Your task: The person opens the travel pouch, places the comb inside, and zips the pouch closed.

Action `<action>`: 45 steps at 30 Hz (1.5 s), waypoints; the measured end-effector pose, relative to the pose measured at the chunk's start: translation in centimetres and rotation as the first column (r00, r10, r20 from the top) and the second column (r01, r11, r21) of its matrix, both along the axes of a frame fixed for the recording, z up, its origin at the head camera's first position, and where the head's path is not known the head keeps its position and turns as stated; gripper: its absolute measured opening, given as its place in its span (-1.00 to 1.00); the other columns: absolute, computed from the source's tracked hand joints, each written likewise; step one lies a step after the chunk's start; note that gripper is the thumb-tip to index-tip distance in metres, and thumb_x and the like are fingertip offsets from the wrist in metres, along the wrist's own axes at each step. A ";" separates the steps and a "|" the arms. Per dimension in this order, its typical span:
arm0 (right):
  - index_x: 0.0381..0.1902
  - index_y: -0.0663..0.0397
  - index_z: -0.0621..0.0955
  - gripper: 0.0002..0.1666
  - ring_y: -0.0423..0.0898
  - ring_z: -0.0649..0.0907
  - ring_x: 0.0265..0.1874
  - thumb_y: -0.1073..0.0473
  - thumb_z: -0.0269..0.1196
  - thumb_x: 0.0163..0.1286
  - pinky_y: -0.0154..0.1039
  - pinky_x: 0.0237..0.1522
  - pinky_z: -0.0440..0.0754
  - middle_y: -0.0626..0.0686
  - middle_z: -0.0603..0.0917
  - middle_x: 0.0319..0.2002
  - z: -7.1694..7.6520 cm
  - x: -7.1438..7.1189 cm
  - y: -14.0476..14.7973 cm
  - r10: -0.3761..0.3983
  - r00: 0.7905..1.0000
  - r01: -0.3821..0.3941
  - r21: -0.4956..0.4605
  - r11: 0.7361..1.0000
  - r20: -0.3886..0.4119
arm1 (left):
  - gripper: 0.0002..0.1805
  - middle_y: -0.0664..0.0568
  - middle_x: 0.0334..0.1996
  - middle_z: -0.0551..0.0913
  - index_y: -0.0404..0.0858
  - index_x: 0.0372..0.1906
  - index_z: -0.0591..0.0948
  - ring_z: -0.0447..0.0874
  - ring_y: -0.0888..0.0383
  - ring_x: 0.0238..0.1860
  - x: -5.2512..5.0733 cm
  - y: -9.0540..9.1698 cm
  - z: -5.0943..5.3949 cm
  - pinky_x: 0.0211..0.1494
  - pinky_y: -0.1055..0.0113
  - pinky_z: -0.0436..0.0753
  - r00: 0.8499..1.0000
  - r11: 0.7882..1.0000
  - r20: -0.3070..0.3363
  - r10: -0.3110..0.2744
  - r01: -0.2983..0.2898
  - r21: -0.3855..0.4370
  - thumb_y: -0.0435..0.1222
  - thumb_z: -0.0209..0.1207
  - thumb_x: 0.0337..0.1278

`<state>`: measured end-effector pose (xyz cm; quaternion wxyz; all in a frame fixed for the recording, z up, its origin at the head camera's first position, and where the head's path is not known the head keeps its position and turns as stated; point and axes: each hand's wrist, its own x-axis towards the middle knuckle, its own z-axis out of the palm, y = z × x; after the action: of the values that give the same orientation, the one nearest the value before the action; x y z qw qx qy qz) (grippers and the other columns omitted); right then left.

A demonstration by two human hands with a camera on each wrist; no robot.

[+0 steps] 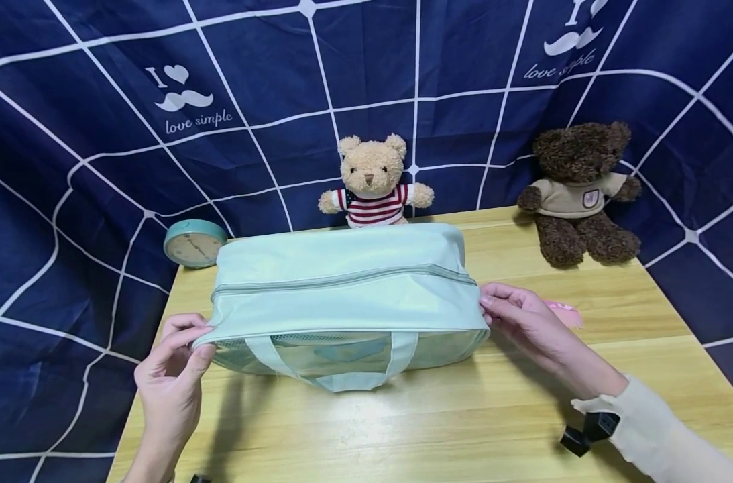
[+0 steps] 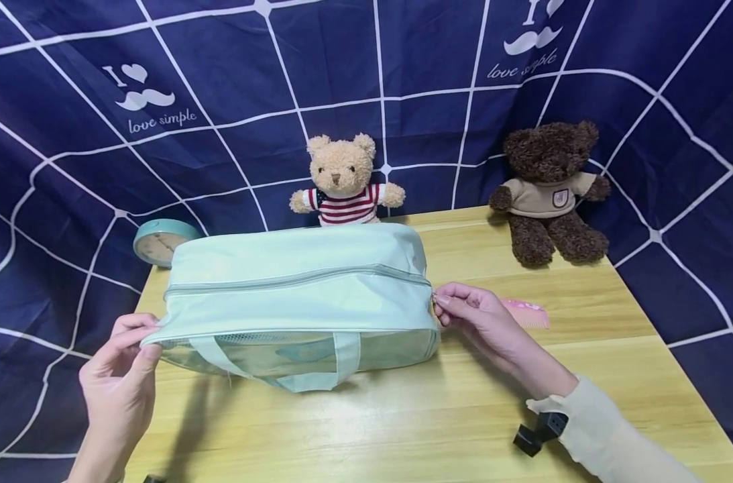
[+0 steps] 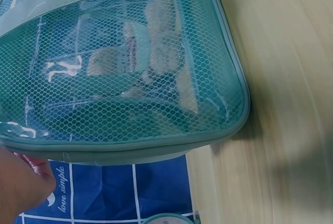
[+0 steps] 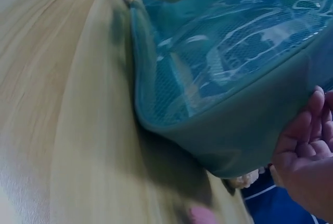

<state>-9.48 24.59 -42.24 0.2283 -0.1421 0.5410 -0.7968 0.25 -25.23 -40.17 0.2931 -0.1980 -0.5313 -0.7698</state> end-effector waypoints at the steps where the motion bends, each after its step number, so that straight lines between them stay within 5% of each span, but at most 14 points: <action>1: -0.02 0.13 0.73 -0.60 -0.23 0.69 -0.19 0.41 -0.06 0.76 -0.33 -0.06 0.67 -0.06 0.74 -0.20 0.2 0.0 0.1 0.007 1.000 -0.006 -0.029 1.000 0.017 | -0.81 -0.30 -0.04 0.60 -0.84 -0.09 0.59 0.48 -0.10 0.03 0.0 0.0 0.0 0.03 0.34 0.62 1.000 1.000 0.000 0.001 -0.001 0.003 -0.81 0.26 0.20; 7: -0.03 0.19 0.76 -0.51 -0.17 0.69 -0.21 0.36 -0.15 0.78 -0.29 -0.07 0.65 0.01 0.77 -0.19 1.1 -0.1 0.4 0.027 0.997 -0.017 -0.132 0.991 0.074 | -0.82 -0.28 -0.12 0.62 -0.86 -0.09 0.57 0.49 -0.04 -0.06 0.1 0.3 -0.2 -0.01 0.35 0.62 1.000 1.000 -0.011 -0.002 0.003 0.026 -0.83 0.23 0.22; 13: -0.23 0.12 0.69 -0.54 -0.17 0.63 -0.33 0.34 -0.10 0.79 -0.32 -0.18 0.60 -0.03 0.69 -0.35 1.8 -0.1 0.3 -0.016 0.996 0.023 -0.083 0.996 0.088 | -0.82 -0.28 -0.13 0.64 -0.85 -0.07 0.57 0.51 -0.03 -0.08 0.0 0.4 -0.1 -0.03 0.35 0.62 1.000 1.000 -0.010 -0.009 0.010 0.024 -0.82 0.22 0.24; 26: -0.06 0.14 0.77 -0.55 -0.20 0.64 -0.32 0.38 -0.08 0.78 -0.32 -0.16 0.61 -0.04 0.74 -0.28 5.0 0.2 -0.2 -0.041 0.999 0.041 -0.053 0.998 0.004 | -0.81 -0.30 -0.12 0.65 -0.88 -0.07 0.55 0.51 -0.06 -0.04 0.5 0.7 -0.5 0.02 0.33 0.62 1.000 0.998 -0.024 0.015 -0.013 0.066 -0.83 0.21 0.24; 39: -0.19 0.13 0.75 -0.64 -0.23 0.57 -0.46 0.36 0.06 0.75 -0.34 -0.34 0.55 -0.05 0.68 -0.42 7.9 0.1 -1.4 -0.102 0.990 0.101 0.019 0.995 0.092 | -0.77 -0.32 -0.07 0.60 -0.88 -0.01 0.54 0.51 -0.05 -0.01 0.3 1.2 -0.8 0.05 0.33 0.63 0.999 0.994 -0.037 0.005 -0.001 0.113 -0.84 0.17 0.26; 45: -0.22 0.14 0.74 -0.70 -0.23 0.56 -0.49 0.35 0.13 0.72 -0.38 -0.41 0.52 -0.04 0.70 -0.43 9.5 0.4 -2.4 -0.165 0.985 0.161 0.075 0.984 0.048 | -0.77 -0.34 -0.06 0.60 -0.88 0.01 0.54 0.50 -0.06 -0.01 -0.1 1.3 -0.6 0.04 0.32 0.65 0.999 0.989 -0.044 -0.021 0.027 0.147 -0.83 0.17 0.27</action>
<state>-9.10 22.18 -32.71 0.1817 -0.0678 0.5723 -0.7968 0.11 -23.93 -40.81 0.3088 -0.1985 -0.4642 -0.8060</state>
